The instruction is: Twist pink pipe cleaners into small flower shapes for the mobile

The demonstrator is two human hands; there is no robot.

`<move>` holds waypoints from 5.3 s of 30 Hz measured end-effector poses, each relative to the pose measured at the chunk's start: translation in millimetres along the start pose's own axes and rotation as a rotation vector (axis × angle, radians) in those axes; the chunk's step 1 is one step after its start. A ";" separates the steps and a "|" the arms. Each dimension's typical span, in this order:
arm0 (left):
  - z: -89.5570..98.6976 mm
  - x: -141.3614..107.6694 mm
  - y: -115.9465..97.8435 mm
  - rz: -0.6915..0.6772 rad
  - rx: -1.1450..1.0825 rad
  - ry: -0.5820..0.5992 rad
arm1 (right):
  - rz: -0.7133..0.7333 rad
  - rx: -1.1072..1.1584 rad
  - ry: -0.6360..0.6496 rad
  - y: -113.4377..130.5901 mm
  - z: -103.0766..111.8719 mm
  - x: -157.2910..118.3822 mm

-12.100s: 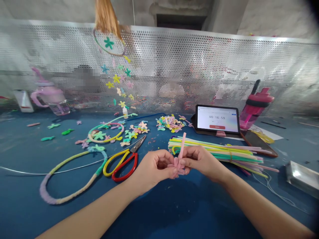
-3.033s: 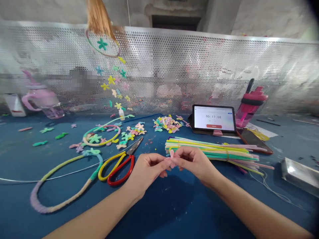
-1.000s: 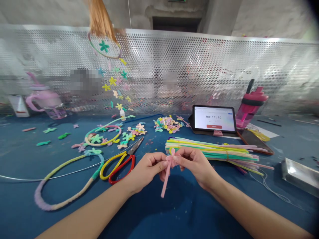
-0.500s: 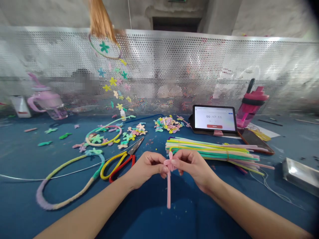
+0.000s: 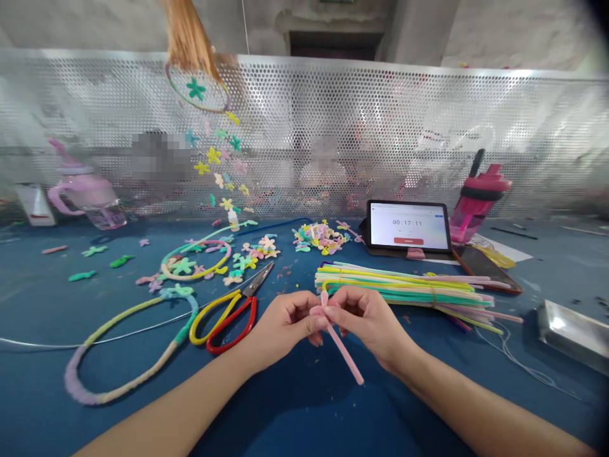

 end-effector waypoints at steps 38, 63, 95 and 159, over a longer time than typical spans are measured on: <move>-8.4 -21.0 -46.2 -0.555 0.823 -0.050 | 0.063 -0.086 0.113 -0.7 -5.6 1.6; 12.3 -7.9 -23.4 -0.143 0.268 -0.217 | 0.225 -0.521 0.133 16.1 0.2 6.0; 12.6 -0.8 -1.5 0.067 -0.174 -0.145 | -0.174 0.134 0.131 -12.9 3.2 6.7; 8.5 -1.0 -3.1 0.084 -0.297 0.015 | 0.033 -0.009 0.226 2.5 -6.0 4.0</move>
Point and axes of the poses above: each hand's wrist, its own x-axis towards the middle knuckle, its own z-axis out of the back of the hand, y = z × x, the point moved 8 cm from there along x, towards the middle knuckle, and after that the axes turned 9 degrees about -x, right-handed, at the moved point
